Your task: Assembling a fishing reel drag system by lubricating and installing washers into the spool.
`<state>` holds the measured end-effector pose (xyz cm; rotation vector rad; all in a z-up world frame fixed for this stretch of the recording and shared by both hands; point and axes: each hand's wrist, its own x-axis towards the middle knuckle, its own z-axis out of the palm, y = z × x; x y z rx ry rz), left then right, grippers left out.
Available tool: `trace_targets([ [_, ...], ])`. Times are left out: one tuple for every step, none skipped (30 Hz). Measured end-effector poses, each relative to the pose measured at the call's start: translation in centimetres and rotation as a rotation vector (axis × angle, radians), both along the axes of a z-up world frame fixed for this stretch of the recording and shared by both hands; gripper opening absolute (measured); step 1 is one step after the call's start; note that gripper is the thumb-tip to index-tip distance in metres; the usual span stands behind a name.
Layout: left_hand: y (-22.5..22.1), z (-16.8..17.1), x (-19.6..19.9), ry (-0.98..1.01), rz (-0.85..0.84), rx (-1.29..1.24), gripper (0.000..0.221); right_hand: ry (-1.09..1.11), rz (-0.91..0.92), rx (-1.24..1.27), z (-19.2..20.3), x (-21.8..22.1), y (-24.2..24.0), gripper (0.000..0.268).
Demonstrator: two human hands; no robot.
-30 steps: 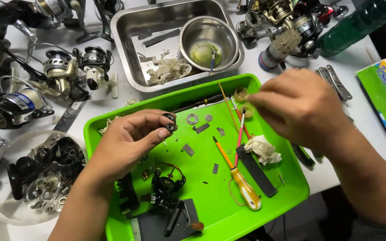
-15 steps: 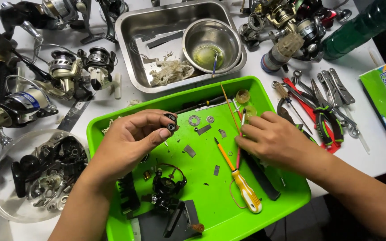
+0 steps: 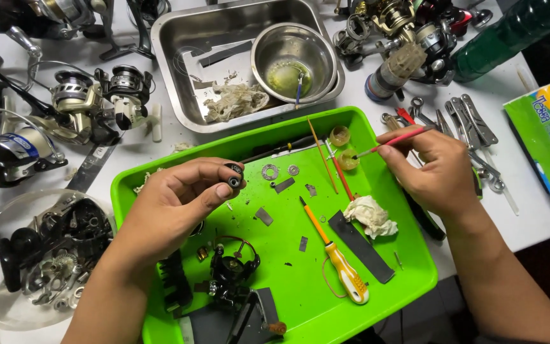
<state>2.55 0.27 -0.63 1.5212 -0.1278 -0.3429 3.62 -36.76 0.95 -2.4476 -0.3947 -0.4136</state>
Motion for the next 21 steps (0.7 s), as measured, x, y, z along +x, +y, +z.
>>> trace_targets([
  [0.0,-0.1,0.0,0.002,0.000,0.001,0.024,0.002,0.000,0.001,0.0,0.1,0.2,0.009],
  [0.0,-0.2,0.0,-0.002,-0.004,-0.001,0.023,-0.011,0.044,-0.022,-0.1,0.2,0.4,0.007],
  [0.0,-0.2,0.1,-0.006,-0.008,-0.004,0.022,-0.025,0.089,-0.045,-0.1,0.4,0.6,0.006],
  [0.0,-0.3,0.0,-0.004,-0.008,-0.004,0.022,-0.024,0.089,-0.045,-0.3,0.5,0.6,0.006],
  [0.0,-0.3,0.0,-0.014,-0.007,-0.007,0.022,-0.031,0.099,-0.072,-0.5,0.6,0.6,0.006],
  [0.1,-0.3,0.0,-0.024,-0.007,-0.009,0.021,-0.039,0.109,-0.098,-0.6,0.8,0.7,0.007],
  [0.1,-0.3,0.0,-0.023,-0.005,-0.009,0.021,-0.038,0.110,-0.098,-0.9,0.9,0.6,0.007],
  [0.1,-0.3,0.0,-0.023,-0.007,-0.020,0.021,-0.030,0.105,-0.120,-1.2,1.0,0.5,0.008],
  [0.1,-0.3,0.0,-0.024,-0.009,-0.031,0.022,-0.023,0.100,-0.143,-1.5,1.2,0.4,0.009],
  [0.1,-0.3,0.0,-0.024,-0.008,-0.030,0.022,-0.023,0.102,-0.142,-1.3,1.1,0.5,0.009],
  [0.1,-0.3,0.0,-0.030,-0.012,-0.030,0.022,-0.042,0.113,-0.115,-1.1,1.0,0.7,0.008],
  [0.1,-0.4,0.0,-0.036,-0.016,-0.029,0.022,-0.061,0.123,-0.087,-0.9,0.9,0.8,0.007],
  [0.1,-0.3,0.0,-0.036,-0.016,-0.029,0.022,-0.061,0.124,-0.087,-1.0,1.0,0.7,0.007],
  [0.0,-0.3,0.0,-0.035,-0.019,-0.029,0.022,-0.053,0.117,-0.107,-1.0,1.0,0.6,0.007],
  [0.0,-0.2,0.0,-0.036,-0.021,-0.029,0.023,-0.047,0.111,-0.127,-1.1,1.1,0.6,0.007],
  [0.0,-0.3,0.0,-0.037,-0.021,-0.029,0.023,-0.048,0.111,-0.127,-0.7,0.9,0.5,0.007],
  [0.0,-0.3,0.0,-0.025,-0.015,-0.035,0.024,-0.049,0.081,-0.108,-0.3,0.8,0.4,0.007],
  [0.0,-0.3,-0.1,-0.013,-0.008,-0.040,0.024,-0.050,0.050,-0.090,0.1,0.8,0.4,0.008],
  [-0.1,-0.2,0.0,-0.016,-0.001,-0.038,0.024,-0.053,0.058,-0.087,0.6,0.4,0.7,0.008],
  [-0.2,-0.2,0.0,-0.014,-0.012,-0.042,0.024,-0.006,0.026,0.072,1.3,0.0,1.0,0.012],
  [-0.1,-0.1,0.0,-0.014,-0.015,-0.044,0.024,0.042,0.003,0.234,1.8,-0.3,1.5,0.016],
])
